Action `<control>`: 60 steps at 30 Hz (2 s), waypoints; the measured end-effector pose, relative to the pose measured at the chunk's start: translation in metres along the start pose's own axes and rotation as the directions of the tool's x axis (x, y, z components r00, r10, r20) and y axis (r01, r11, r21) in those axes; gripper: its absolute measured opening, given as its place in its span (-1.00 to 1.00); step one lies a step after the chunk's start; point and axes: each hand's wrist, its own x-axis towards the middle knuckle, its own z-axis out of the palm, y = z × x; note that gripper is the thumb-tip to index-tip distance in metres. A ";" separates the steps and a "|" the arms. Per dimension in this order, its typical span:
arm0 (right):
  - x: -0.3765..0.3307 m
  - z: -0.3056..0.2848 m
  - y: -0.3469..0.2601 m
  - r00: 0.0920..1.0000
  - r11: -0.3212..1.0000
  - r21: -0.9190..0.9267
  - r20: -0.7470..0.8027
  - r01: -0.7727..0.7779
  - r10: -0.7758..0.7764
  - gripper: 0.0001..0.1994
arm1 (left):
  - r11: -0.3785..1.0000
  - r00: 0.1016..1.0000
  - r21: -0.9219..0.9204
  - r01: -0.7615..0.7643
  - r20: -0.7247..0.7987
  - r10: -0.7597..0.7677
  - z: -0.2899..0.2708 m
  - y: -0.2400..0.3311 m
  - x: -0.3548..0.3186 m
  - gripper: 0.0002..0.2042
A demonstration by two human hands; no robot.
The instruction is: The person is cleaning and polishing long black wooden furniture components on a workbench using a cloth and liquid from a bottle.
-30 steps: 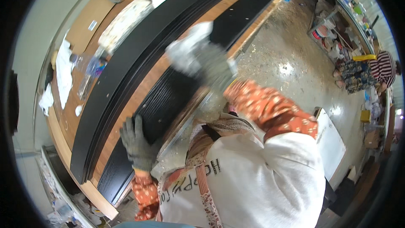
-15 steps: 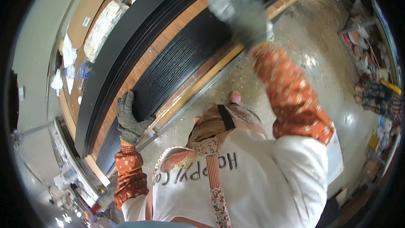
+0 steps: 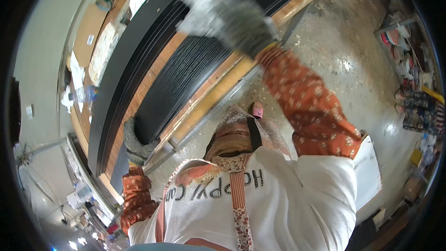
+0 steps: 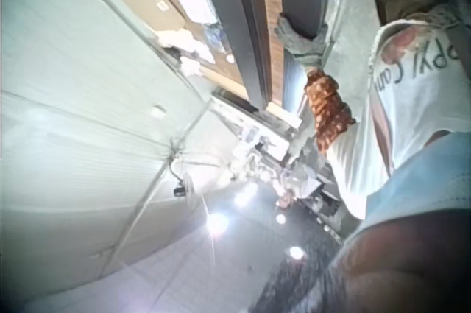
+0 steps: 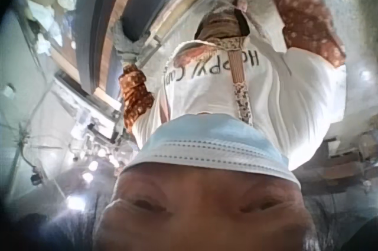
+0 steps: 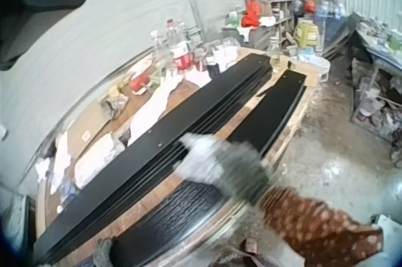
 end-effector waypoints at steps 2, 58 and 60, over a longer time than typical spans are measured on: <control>-0.026 -0.035 0.075 0.977 0.892 -0.402 -0.128 -0.206 0.169 -0.39 | 0.999 0.999 -0.005 -0.032 0.001 0.032 -0.005 0.001 -0.001 0.08; -0.006 -0.140 0.438 0.718 0.713 -0.084 -0.045 -0.696 0.695 -0.44 | 0.969 0.971 -0.185 0.165 0.204 -0.126 -0.052 0.215 0.242 -0.63; -0.005 -0.140 0.444 0.711 0.707 -0.075 -0.056 -0.703 0.701 -0.44 | 0.970 0.969 -0.030 0.240 0.065 -0.238 -0.044 0.226 0.236 -0.57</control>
